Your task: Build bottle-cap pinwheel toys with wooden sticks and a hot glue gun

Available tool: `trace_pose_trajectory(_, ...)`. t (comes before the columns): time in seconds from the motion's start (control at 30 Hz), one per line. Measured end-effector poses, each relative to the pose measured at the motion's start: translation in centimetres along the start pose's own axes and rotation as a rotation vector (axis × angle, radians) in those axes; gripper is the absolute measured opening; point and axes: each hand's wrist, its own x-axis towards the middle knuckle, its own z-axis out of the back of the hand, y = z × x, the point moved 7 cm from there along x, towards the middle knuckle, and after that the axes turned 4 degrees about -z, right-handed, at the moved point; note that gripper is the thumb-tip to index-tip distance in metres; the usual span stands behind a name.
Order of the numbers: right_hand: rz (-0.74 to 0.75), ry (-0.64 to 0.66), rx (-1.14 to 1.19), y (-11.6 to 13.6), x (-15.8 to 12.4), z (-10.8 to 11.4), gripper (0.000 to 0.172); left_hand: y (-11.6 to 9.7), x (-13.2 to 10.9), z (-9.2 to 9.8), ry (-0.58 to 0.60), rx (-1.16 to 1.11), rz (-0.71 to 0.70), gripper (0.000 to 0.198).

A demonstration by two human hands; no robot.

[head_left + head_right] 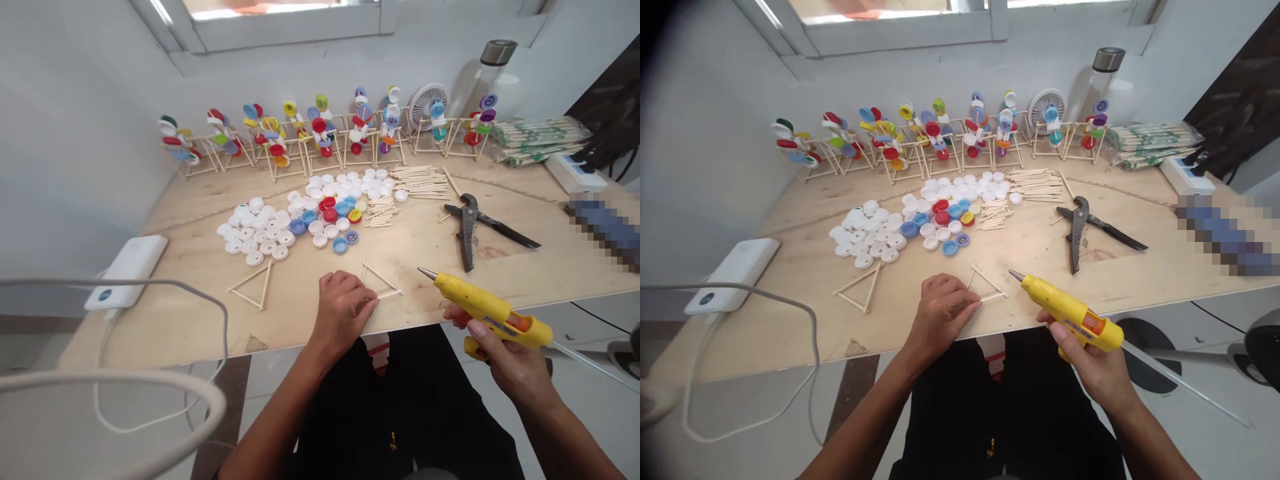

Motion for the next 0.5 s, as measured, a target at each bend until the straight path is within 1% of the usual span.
trace_pose_trajectory(0.23,0.023,-0.037,-0.039,-0.54,0.51,0.07,0.026,-0.6,0.12,-0.02,-0.007,0.061,-0.018,0.013)
trace_pose_trajectory(0.5,-0.01,-0.069,-0.033,-1.08,0.53,-0.19,0.027,-0.73,0.19,-0.4,0.007,0.08,-0.017,0.013)
